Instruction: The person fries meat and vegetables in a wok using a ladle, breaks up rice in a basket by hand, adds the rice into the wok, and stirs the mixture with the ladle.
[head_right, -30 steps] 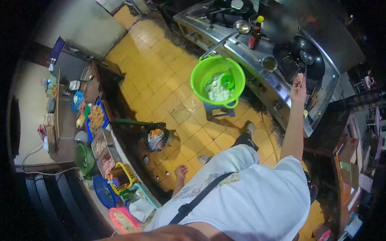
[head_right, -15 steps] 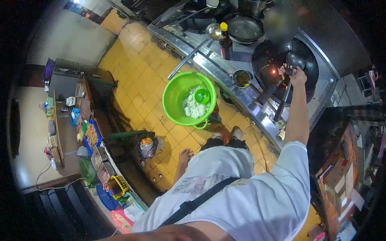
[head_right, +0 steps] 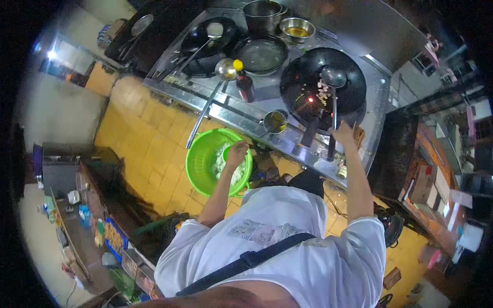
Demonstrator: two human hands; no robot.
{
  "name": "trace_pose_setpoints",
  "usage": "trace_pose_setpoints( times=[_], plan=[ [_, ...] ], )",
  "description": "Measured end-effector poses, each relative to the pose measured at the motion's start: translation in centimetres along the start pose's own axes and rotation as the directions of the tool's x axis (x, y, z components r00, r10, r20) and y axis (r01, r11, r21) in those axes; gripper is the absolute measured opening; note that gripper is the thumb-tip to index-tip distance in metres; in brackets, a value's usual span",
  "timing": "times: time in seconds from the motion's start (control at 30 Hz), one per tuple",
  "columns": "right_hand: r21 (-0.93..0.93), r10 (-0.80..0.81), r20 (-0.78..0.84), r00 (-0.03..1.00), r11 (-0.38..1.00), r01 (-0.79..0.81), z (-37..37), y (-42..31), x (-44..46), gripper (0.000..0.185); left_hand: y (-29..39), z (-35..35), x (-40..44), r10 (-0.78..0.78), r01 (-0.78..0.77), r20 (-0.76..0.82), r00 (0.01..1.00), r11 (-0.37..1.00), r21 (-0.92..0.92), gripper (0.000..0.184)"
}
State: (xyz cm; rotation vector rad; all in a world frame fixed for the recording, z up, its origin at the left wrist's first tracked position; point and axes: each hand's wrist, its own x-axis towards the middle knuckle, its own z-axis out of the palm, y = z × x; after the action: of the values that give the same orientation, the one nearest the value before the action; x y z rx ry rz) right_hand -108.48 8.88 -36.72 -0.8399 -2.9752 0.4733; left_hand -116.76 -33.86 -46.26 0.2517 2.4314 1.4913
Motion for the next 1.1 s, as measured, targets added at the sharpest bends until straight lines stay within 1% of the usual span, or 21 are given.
trace_pose_setpoints(
  times=[0.07, 0.1, 0.13, 0.17, 0.2, 0.27, 0.33, 0.4, 0.53, 0.57, 0.6, 0.63, 0.67, 0.73, 0.77, 0.87, 0.93, 1.0, 1.03, 1.07, 1.1],
  plan=[
    [0.129, -0.138, 0.355, 0.925, 0.987, 0.097, 0.9, 1.1, -1.8, 0.024, 0.8, 0.4, 2.5, 0.133, -0.131, 0.075, 0.988, 0.991, -0.032, 0.042],
    [0.128, -0.121, 0.34, 0.933, 0.988, 0.081, 0.8, 1.4, -2.2, 0.024, 1.7, 0.7, 3.6, 0.151, -0.148, 0.091, 0.984, 0.988, -0.035, 0.042],
    [0.458, 0.044, 0.373, 0.927, 0.86, -0.226, 1.0, 1.5, -2.8, 0.022, 2.5, 1.1, 4.4, 0.156, -0.157, 0.136, 0.978, 0.988, -0.01, 0.049],
    [0.697, 0.175, 0.456, 0.873, 0.54, -0.472, 0.8, 1.1, -3.6, 0.02, 3.8, 1.3, 4.8, 0.157, -0.163, 0.182, 0.971, 0.987, 0.014, 0.057],
    [0.702, 0.193, 0.448, 0.873, 0.53, -0.477, -0.5, 0.4, -4.6, 0.02, 4.9, 1.5, 5.3, 0.169, -0.175, 0.201, 0.965, 0.984, 0.012, 0.057],
    [0.823, 0.206, 0.477, 0.854, 0.236, -0.517, -5.5, -1.5, -6.4, 0.012, 6.9, 2.0, 6.4, 0.268, -0.34, 0.273, 0.924, 0.902, 0.266, 0.076],
    [0.841, 0.227, 0.42, 0.878, 0.267, -0.471, -7.7, -0.6, -8.4, 0.006, 7.2, 2.5, 7.6, 0.16, -0.272, 0.39, 0.907, 0.929, 0.252, 0.093],
    [0.709, 0.038, 0.347, 0.937, 0.644, -0.289, -9.2, 2.1, -10.0, 0.005, 5.5, 3.3, 9.1, 0.285, -0.41, 0.445, 0.849, 0.886, 0.214, 0.091],
    [0.587, 0.07, 0.515, 0.854, 0.697, -0.411, -12.1, 3.2, -12.4, 0.015, 4.6, 4.0, 10.8, 0.238, -0.449, 0.479, 0.845, 0.802, 0.395, 0.09],
    [0.496, 0.011, 0.231, 0.973, 0.859, -0.127, -10.4, 4.2, -12.4, 0.024, 5.9, 3.7, 11.0, 0.165, -0.417, 0.546, 0.821, 0.827, 0.377, 0.089],
    [0.299, -0.122, -0.047, 0.991, 0.945, 0.131, -9.1, 4.6, -12.3, 0.033, 6.3, 3.5, 11.0, 0.086, -0.375, 0.609, 0.788, 0.852, 0.365, 0.088],
    [0.489, 0.08, 0.027, 0.996, 0.868, -0.083, -7.4, 4.7, -11.8, 0.041, 5.0, 3.4, 11.4, 0.212, -0.504, 0.613, 0.761, 0.788, 0.353, 0.082],
    [0.499, 0.071, 0.024, 0.997, 0.863, -0.074, -6.8, 4.1, -11.0, 0.041, 6.0, 3.3, 11.4, 0.211, -0.505, 0.607, 0.766, 0.782, 0.366, 0.082],
    [0.34, 0.145, -0.059, 0.988, 0.933, -0.116, -6.2, 3.6, -8.9, 0.045, 10.5, 3.1, 11.5, 0.035, -0.368, 0.7, 0.714, 0.868, 0.332, 0.073],
    [0.198, 0.105, -0.15, 0.983, 0.977, -0.074, -3.5, 5.4, -7.6, 0.049, 12.8, 3.3, 11.1, -0.171, -0.234, 0.623, 0.763, 0.826, 0.513, 0.065],
    [0.164, 0.116, -0.161, 0.98, 0.982, -0.09, -1.9, 6.6, -5.2, 0.049, 12.3, 4.4, 14.4, -0.05, -0.38, 0.745, 0.665, 0.836, 0.395, 0.061],
    [0.129, 0.089, -0.124, 0.988, 0.989, -0.073, -4.8, 6.3, -5.8, 0.047, 12.6, 4.7, 16.6, -0.11, -0.41, 0.706, 0.699, 0.748, 0.522, 0.061],
    [0.022, 0.024, -0.038, 0.999, 0.999, -0.024, -9.5, 6.0, -6.8, 0.043, 19.0, 4.2, 15.5, 0.062, -0.526, 0.653, 0.755, 0.652, 0.546, 0.064],
    [-0.012, 0.007, -0.016, 1.0, 1.0, -0.007, -10.5, 6.3, -7.3, 0.041, 21.8, 4.3, 15.0, 0.023, -0.402, 0.565, 0.825, 0.726, 0.557, 0.065],
    [-0.008, -0.01, -0.014, 1.0, 1.0, 0.01, -10.8, 6.2, -7.7, 0.041, 21.6, 4.7, 16.2, 0.265, -0.557, 0.537, 0.801, 0.657, 0.508, 0.063],
    [0.018, 0.037, -0.05, 0.998, 0.999, -0.037, -10.8, 5.9, -8.2, 0.042, 23.2, 4.8, 16.5, 0.312, -0.578, 0.511, 0.801, 0.626, 0.523, 0.061]
  ],
)
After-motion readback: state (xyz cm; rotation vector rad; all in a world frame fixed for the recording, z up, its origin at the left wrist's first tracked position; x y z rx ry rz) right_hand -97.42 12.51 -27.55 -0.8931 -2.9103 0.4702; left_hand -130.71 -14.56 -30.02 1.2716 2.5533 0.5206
